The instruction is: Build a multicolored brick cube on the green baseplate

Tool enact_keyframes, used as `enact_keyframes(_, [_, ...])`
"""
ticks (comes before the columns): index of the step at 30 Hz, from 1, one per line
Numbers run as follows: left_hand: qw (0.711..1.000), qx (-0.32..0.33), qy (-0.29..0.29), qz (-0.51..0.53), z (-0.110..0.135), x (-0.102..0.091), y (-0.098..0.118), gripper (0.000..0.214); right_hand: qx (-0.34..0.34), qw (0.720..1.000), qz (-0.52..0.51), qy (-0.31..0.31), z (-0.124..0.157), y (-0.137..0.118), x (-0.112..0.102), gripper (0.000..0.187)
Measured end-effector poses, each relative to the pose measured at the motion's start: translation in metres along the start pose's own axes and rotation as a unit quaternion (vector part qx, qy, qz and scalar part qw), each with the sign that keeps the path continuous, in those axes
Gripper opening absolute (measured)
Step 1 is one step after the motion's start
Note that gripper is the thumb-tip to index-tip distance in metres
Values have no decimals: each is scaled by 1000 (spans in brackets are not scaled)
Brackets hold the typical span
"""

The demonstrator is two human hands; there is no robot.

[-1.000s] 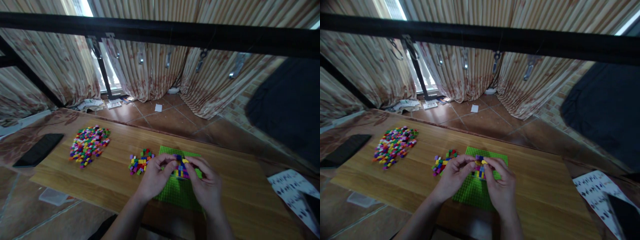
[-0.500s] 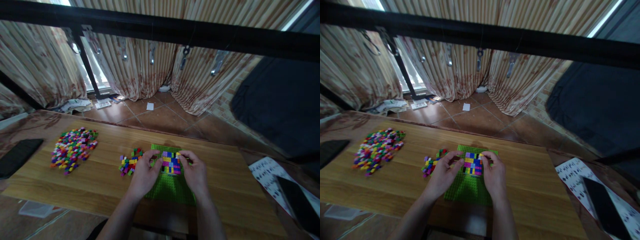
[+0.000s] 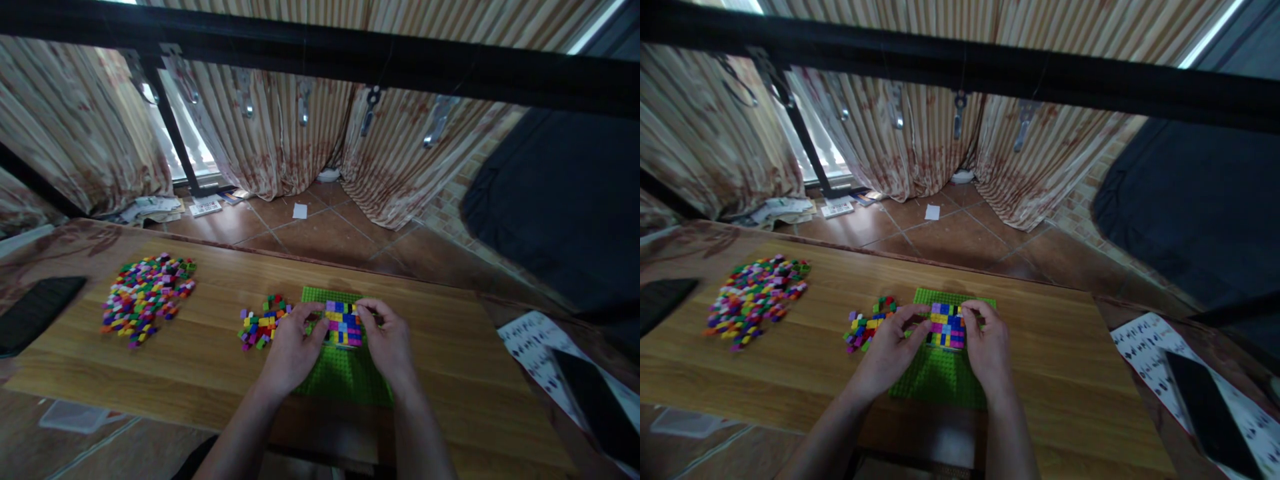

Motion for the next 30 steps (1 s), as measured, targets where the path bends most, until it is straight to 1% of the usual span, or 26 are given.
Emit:
enact_keyframes(9, [1000,-14,-13,16,0,4,0,24,35,995,-90,19,-4,8,3,21])
enact_keyframes(13, [1000,-11,-8,2,0,3,0,24,62,991,-118,24,-5,13,4,20])
enact_keyframes(17, [1000,-3,-16,3,0,5,1,24,77,986,-145,26,-6,15,5,21])
enact_keyframes(23, [1000,-4,-15,-8,0,5,1,24,100,974,-199,29,-6,20,8,19])
enact_keyframes(27, [1000,-9,-15,-10,1,5,1,24,116,967,-221,39,-6,25,10,18])
enact_keyframes(30, [1000,-9,-6,-11,1,3,-1,24,122,964,-235,34,-6,26,12,17])
Point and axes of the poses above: each hand's wrist, its own z-axis away from the middle knuckle, its own x-axis out of the palm, y = z × x, the point moved 10 cm from there along -z, towards the middle knuckle, and after that the axes turned 2 degrees about z, right-handed, at the moved point
